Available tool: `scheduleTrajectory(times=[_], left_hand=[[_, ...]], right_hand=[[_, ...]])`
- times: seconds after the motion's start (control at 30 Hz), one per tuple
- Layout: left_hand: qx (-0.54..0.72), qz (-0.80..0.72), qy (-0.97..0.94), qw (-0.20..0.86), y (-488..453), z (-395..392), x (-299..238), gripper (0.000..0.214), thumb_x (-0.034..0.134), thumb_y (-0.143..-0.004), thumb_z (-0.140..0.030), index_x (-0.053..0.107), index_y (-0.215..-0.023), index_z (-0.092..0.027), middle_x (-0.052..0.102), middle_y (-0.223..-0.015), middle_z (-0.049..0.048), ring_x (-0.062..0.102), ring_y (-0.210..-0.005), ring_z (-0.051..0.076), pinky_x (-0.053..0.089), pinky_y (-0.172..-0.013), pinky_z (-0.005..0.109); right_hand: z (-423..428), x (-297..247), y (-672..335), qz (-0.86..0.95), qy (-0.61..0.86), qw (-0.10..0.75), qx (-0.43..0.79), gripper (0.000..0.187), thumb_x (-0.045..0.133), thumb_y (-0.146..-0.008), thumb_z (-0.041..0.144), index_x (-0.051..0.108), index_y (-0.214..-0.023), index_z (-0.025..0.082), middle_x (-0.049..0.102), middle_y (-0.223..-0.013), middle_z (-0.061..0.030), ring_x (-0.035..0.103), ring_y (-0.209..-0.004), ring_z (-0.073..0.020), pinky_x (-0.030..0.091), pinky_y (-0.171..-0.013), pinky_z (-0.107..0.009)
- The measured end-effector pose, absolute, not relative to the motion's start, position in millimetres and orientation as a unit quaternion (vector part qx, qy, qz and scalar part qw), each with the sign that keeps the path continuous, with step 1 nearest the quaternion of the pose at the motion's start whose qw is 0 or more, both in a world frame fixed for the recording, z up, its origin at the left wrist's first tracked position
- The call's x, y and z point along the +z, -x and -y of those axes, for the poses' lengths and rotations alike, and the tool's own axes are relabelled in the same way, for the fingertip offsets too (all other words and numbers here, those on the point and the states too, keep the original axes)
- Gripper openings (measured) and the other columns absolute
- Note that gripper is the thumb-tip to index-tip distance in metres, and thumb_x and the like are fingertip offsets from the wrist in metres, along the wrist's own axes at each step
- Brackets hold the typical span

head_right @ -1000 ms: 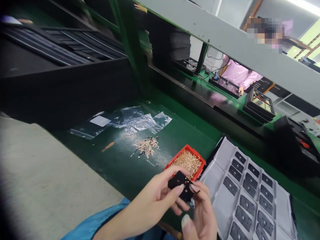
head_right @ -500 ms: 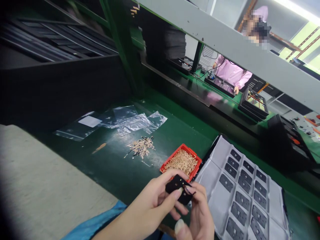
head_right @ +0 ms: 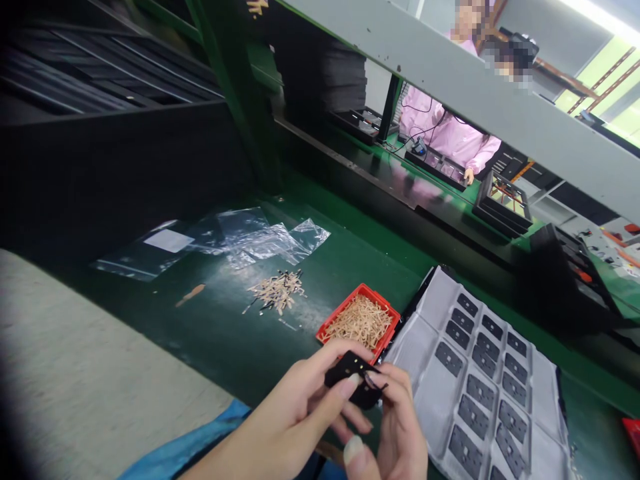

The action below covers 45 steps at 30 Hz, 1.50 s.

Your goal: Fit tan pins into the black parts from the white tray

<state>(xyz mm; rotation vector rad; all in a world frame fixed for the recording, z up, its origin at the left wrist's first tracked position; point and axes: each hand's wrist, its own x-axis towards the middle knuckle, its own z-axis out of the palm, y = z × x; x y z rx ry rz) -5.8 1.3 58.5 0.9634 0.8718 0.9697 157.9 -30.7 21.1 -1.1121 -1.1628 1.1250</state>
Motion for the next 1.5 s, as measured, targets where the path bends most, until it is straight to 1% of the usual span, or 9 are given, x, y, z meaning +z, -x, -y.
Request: scheduleTrajectory(times=[0.2,0.3,0.4,0.6,0.8,0.9,1.07,1.3,1.5], left_hand=[[0.445,-0.394,-0.396,0.7,2,0,63,0.036,0.052,-0.104,-0.056,0.059,-0.116,-0.023,0.075,-0.08,0.0032,0.081,-0.071,0.022,0.064,-0.057,0.025],[0.46,-0.405,-0.365,0.701,-5,-2,63,0.04,0.056,-0.1,-0.06,0.062,-0.106,-0.021,0.074,-0.076,0.0021,0.079,-0.063,0.02,0.061,-0.052,0.022],[0.473,-0.426,-0.355,0.685,-11,-2,60,0.042,0.059,-0.098,-0.061,0.063,-0.098,-0.02,0.073,-0.076,0.0019,0.077,-0.059,0.019,0.061,-0.051,0.022],[0.467,-0.454,-0.391,0.65,-10,3,52,0.038,0.054,-0.102,-0.058,0.062,-0.1,-0.021,0.074,-0.076,0.0026,0.077,-0.06,0.019,0.064,-0.051,0.024],[0.481,-0.451,-0.44,0.609,-9,6,47,0.032,0.047,-0.108,-0.049,0.061,-0.104,-0.021,0.073,-0.08,0.0026,0.074,-0.061,0.016,0.064,-0.056,0.023],[0.483,-0.447,-0.457,0.599,-10,6,45,0.031,0.045,-0.11,-0.047,0.062,-0.106,-0.02,0.071,-0.076,0.0014,0.07,-0.06,0.014,0.059,-0.055,0.019],[0.478,-0.446,-0.411,0.635,-10,6,48,0.037,0.048,-0.108,-0.052,0.063,-0.102,-0.019,0.069,-0.07,0.0006,0.061,-0.052,0.01,0.052,-0.048,0.016],[0.494,-0.466,-0.369,0.635,-13,5,51,0.041,0.057,-0.103,-0.054,0.062,-0.087,-0.017,0.068,-0.068,0.0025,0.061,-0.056,0.012,0.053,-0.048,0.017],[0.539,-0.476,-0.415,0.557,-11,6,52,0.03,0.055,-0.106,-0.04,0.068,-0.093,-0.017,0.069,-0.07,0.0012,0.061,-0.054,0.009,0.054,-0.052,0.014]], right_hand=[[37,22,-158,0.494,0.485,0.554,0.462,0.045,0.073,-0.09,0.055,0.072,-0.127,0.028,0.058,-0.14,-0.0118,0.058,-0.134,-0.0296,0.05,-0.113,-0.043],[40,23,-156,0.503,0.503,0.549,0.439,0.046,0.076,-0.088,0.05,0.071,-0.127,0.026,0.056,-0.142,-0.0145,0.057,-0.133,-0.0334,0.054,-0.108,-0.046],[42,29,-152,0.532,0.519,0.532,0.406,0.046,0.076,-0.089,0.047,0.07,-0.13,0.027,0.055,-0.141,-0.0153,0.058,-0.133,-0.0334,0.057,-0.105,-0.045],[44,40,-146,0.559,0.532,0.514,0.376,0.047,0.077,-0.089,0.048,0.07,-0.132,0.029,0.058,-0.142,-0.0131,0.058,-0.136,-0.0323,0.055,-0.109,-0.046],[46,45,-141,0.54,0.549,0.511,0.38,0.041,0.078,-0.09,0.046,0.071,-0.128,0.032,0.058,-0.143,-0.0114,0.059,-0.135,-0.0297,0.062,-0.094,-0.034],[45,47,-140,0.541,0.551,0.516,0.37,0.039,0.077,-0.091,0.042,0.072,-0.128,0.03,0.059,-0.141,-0.0121,0.058,-0.135,-0.0296,0.062,-0.093,-0.034],[42,49,-140,0.565,0.558,0.511,0.33,0.036,0.076,-0.092,0.042,0.073,-0.126,0.03,0.063,-0.137,-0.0116,0.062,-0.13,-0.0306,0.057,-0.104,-0.042],[40,49,-140,0.621,0.57,0.466,0.271,0.031,0.063,-0.1,0.031,0.066,-0.13,0.032,0.062,-0.139,-0.0093,0.063,-0.131,-0.0257,0.061,-0.099,-0.035],[37,51,-134,0.65,0.559,0.46,0.232,0.03,0.061,-0.101,0.029,0.064,-0.13,0.029,0.062,-0.139,-0.0102,0.064,-0.129,-0.024,0.063,-0.092,-0.031]])
